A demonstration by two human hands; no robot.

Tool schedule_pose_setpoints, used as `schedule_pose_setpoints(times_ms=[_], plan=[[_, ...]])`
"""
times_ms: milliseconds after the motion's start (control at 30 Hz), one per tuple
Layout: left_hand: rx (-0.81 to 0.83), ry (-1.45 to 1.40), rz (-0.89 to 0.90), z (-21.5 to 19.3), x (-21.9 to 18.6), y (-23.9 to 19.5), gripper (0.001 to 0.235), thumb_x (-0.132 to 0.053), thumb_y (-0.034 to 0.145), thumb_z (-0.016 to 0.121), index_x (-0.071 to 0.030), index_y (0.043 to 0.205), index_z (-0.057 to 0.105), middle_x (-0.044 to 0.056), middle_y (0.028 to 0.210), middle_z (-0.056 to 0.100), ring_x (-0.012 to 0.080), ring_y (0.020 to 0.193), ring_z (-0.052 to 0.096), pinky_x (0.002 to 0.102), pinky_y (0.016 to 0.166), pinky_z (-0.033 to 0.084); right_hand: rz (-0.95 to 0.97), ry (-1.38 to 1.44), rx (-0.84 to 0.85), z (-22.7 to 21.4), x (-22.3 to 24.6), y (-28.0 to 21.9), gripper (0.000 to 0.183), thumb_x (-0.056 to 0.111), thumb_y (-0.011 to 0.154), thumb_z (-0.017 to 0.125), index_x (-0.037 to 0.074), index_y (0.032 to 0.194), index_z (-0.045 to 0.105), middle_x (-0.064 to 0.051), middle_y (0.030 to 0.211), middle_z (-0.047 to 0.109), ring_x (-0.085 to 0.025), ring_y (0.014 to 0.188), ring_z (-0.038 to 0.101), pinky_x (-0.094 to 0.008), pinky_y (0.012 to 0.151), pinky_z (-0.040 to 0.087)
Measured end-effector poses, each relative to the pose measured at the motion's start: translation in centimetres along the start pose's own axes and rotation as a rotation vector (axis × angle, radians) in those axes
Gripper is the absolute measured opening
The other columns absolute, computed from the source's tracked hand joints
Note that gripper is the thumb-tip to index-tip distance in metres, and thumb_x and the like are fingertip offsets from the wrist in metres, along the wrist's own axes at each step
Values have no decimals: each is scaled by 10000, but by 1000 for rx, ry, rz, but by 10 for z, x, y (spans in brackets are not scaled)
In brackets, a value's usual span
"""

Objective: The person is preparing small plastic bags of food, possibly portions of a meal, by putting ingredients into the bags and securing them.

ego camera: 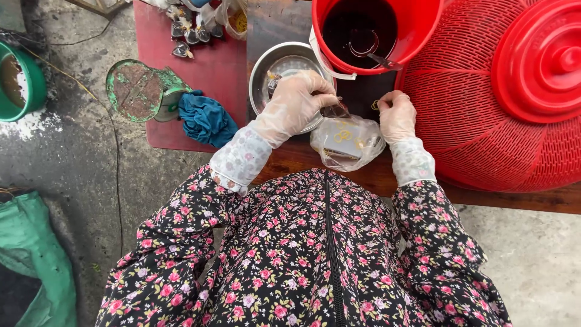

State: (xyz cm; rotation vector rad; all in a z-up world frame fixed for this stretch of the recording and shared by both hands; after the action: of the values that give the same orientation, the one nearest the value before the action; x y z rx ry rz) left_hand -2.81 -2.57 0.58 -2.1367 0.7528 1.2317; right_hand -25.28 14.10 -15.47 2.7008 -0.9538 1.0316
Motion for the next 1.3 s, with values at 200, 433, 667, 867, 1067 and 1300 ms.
schedule_pose_setpoints(times_ms=[200, 433, 667, 867, 1067, 1300], plan=[[99, -8, 88, 3, -28, 8, 177, -162, 786, 868, -84, 928, 795, 74, 978, 720, 211, 972, 691, 326, 855, 549, 246, 619, -110, -51, 37, -12, 181, 48, 915, 774, 19, 1064, 674, -39, 894, 701, -105, 704, 643, -251, 648, 540], [91, 29, 449, 5, -69, 8, 214, -98, 760, 868, -57, 950, 778, 95, 1112, 684, 245, 1099, 627, 347, 934, 531, -83, 691, -286, -120, 162, -38, 244, -48, 983, 834, -6, 1169, 682, -62, 1040, 735, -111, 935, 693, -242, 875, 577], [221, -148, 393, -4, -75, 8, 176, -63, 817, 855, -30, 965, 767, 68, 1077, 716, 222, 1047, 675, 326, 914, 563, -234, 675, -108, -135, 192, -44, 262, -61, 994, 794, -6, 1213, 662, -57, 1046, 718, -125, 957, 688, -281, 901, 579], [343, -199, 186, -6, -80, 12, 161, -91, 830, 829, -40, 943, 728, 89, 971, 708, 225, 937, 712, 327, 831, 575, -507, 164, -63, -152, 192, -31, 112, -17, 1006, 718, -1, 1116, 711, -101, 1029, 679, -239, 980, 661, -384, 875, 551], [104, 170, 439, -3, -83, 29, 154, -133, 929, 768, -38, 970, 653, 133, 920, 688, 317, 891, 687, 385, 786, 537, 393, 1623, 697, -147, 146, -29, 139, 141, 1024, 572, 76, 905, 601, -9, 797, 533, -165, 781, 479, -334, 763, 432], [123, -352, 344, 23, -150, 53, 168, -171, 984, 741, -33, 990, 645, 84, 890, 756, 203, 847, 737, 291, 762, 592, -244, 2171, 889, -133, 238, -83, 220, 292, 1101, 445, 172, 917, 451, -7, 650, 451, -179, 618, 417, -404, 582, 427]])
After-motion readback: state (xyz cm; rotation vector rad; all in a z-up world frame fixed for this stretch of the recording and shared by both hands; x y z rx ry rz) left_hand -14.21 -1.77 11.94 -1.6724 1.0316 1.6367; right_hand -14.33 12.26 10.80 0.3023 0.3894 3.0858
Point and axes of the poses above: each hand's wrist, its own y-axis towards the middle knuckle, its own z-axis out of the palm, x = y × z, the point moved 4 cm from there along y, towards the middle knuckle
